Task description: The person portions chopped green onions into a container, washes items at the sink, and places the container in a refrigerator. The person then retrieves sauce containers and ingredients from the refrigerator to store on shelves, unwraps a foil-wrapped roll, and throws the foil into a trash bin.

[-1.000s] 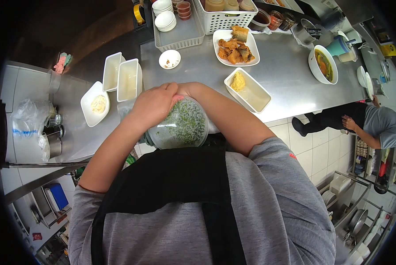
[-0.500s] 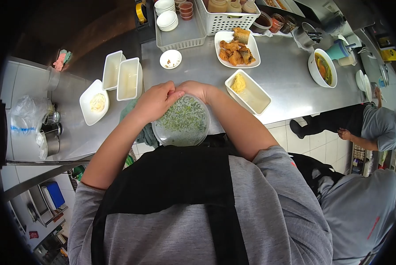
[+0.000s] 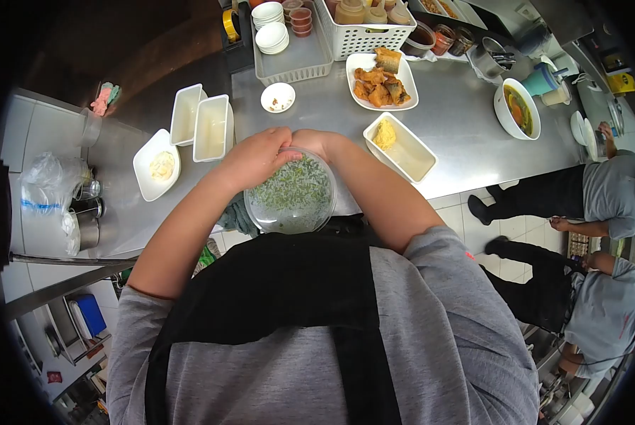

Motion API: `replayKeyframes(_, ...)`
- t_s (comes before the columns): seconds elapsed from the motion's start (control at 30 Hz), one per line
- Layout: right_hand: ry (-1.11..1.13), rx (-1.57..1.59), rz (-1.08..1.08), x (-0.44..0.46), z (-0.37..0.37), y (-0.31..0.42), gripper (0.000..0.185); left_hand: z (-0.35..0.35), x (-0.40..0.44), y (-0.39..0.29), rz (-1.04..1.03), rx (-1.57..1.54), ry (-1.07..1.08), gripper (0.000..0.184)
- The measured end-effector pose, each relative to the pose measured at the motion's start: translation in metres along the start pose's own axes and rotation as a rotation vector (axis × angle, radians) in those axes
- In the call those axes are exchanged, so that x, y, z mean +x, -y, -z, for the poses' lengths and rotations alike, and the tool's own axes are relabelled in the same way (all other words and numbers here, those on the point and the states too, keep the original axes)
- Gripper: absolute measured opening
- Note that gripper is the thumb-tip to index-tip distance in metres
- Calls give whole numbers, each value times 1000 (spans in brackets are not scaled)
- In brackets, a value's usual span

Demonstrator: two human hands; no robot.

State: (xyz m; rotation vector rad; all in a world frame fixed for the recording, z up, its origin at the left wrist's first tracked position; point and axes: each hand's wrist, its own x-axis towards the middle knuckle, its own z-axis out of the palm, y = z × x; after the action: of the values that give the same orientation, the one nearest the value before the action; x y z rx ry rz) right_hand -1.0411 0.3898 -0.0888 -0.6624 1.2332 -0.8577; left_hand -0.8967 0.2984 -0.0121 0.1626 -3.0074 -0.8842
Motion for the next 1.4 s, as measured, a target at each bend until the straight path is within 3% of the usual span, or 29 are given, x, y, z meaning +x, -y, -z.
replayKeyframes(0.03,-49,181,-126,-1,4,-2,33,-1,-2,3,1,3,-6,36)
replayKeyframes(0.1,-105,235,-61,-17,3,-2,32,-1,-9,7,290,-158,-58,35)
replayKeyframes(0.2,-167,275,-8,-10,9,-20,30,-4,-14,4,455,-188,-37,37)
replayKeyframes(0.27,-175,250,-11,-1,13,-26,29,-8,-11,1,346,-153,-81,38)
replayKeyframes(0.33,-103,-275,147,2,13,-24,28,-10,-8,0,239,-127,-134,39)
replayKeyframes(0.37,-98,-278,141,2,13,-24,28,-10,-8,0,244,-131,-86,40)
replayKeyframes(0.43,-55,-819,433,3,14,-24,27,-13,-9,0,254,-137,-36,41)
replayKeyframes(0.53,-3,-884,404,12,16,-28,27,-16,-13,-2,194,-127,-104,42)
replayKeyframes(0.67,30,-648,351,39,21,-46,26,-12,-14,-7,171,-57,-112,42)
replayKeyframes(0.73,-34,-400,174,38,15,-41,25,-7,-13,-9,160,-33,-103,42)
replayKeyframes(0.87,-6,-346,258,49,17,-45,27,-6,-9,-5,104,-49,-58,40)
replayKeyframes(1.03,-37,-306,-17,26,6,-17,29,-8,-20,-7,234,-103,-146,39)
replayKeyframes(1.17,-29,-273,8,-10,-1,8,41,11,-26,-15,230,-124,-248,36)
replayKeyframes(1.23,0,272,-20,-29,-10,13,52,16,-35,-22,197,-151,-281,34)
replayKeyframes(1.27,8,266,-25,-36,-7,12,52,18,-39,-27,123,-131,-322,30)
replayKeyframes(1.33,100,-30,-12,-54,1,8,61,26,-46,-44,61,-113,-369,27)
replayKeyframes(1.4,58,-72,-40,-72,2,6,61,39,-52,-67,21,-9,-253,27)
